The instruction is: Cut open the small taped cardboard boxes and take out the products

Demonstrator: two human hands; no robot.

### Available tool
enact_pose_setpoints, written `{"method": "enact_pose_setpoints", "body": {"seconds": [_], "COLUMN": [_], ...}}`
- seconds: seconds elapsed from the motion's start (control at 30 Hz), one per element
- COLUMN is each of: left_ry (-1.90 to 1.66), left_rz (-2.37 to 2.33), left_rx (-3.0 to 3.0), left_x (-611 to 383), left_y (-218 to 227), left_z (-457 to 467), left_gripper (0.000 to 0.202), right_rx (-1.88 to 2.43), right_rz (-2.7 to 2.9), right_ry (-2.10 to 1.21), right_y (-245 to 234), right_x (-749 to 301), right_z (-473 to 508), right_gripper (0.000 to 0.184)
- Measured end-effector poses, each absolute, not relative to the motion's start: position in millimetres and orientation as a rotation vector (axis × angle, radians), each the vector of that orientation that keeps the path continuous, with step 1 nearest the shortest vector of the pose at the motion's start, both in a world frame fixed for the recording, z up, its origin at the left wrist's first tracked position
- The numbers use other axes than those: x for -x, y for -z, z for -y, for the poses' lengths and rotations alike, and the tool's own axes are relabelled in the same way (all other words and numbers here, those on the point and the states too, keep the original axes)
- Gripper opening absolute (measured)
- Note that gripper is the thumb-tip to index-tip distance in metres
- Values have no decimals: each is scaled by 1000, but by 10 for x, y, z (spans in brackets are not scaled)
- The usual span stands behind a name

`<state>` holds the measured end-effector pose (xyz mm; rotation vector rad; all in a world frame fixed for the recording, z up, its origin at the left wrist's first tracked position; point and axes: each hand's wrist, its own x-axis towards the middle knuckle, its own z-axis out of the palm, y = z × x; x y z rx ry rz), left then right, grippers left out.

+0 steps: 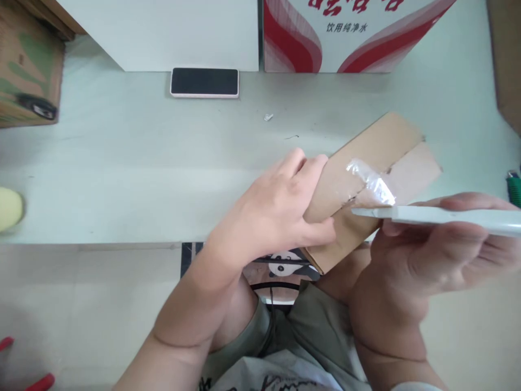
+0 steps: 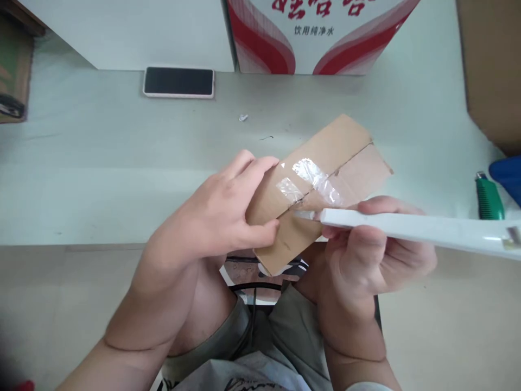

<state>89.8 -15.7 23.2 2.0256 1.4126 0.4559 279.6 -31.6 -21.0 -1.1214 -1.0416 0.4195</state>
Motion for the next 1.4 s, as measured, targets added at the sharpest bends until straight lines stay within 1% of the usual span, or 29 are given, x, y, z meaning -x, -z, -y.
{"method": "enact_pose_setpoints", "body": {"seconds": [0.1,0.33,0.57,0.73,0.93,1.13,1.3,1.4], "left_ry": [-399,-379,-372,-394,-384,-404,-393,-395], "left_rz": [-1432,-1444,-1433,-1440,-1424,-1423,-1428,-1435], "left_rx": [-2038,-2024,-2007,-2008,-1986,-1979,-1962,-1958], "left_x": [-898,-916,-906,-913,-917,-919,-919,-921], "left_y": [-251,-285,-264,-255,-254,-253,-260,-261], "left_z": [149,114,99,97,91,99,102,102], "left_gripper": [55,57,59,55,59,60,59,59], "right_rx": [1002,1020,1075,1125,1002,1000,1004,1006], "right_rz": [1111,1214,1214,1267,1351,1437,1425,1427], "right_ry": [-348,-272,-243,-184,-201,-221,-232,-197], "right_y": [209,253,289,246,243,215,212,215], "right_x": [-2775,-2808,-2802,-2789,-2804,-2814,-2822,-2819], "right_z": [266,281,301,282,203,188,168,162], "right_gripper": [38,38,42,52,41,40,33,35]}}
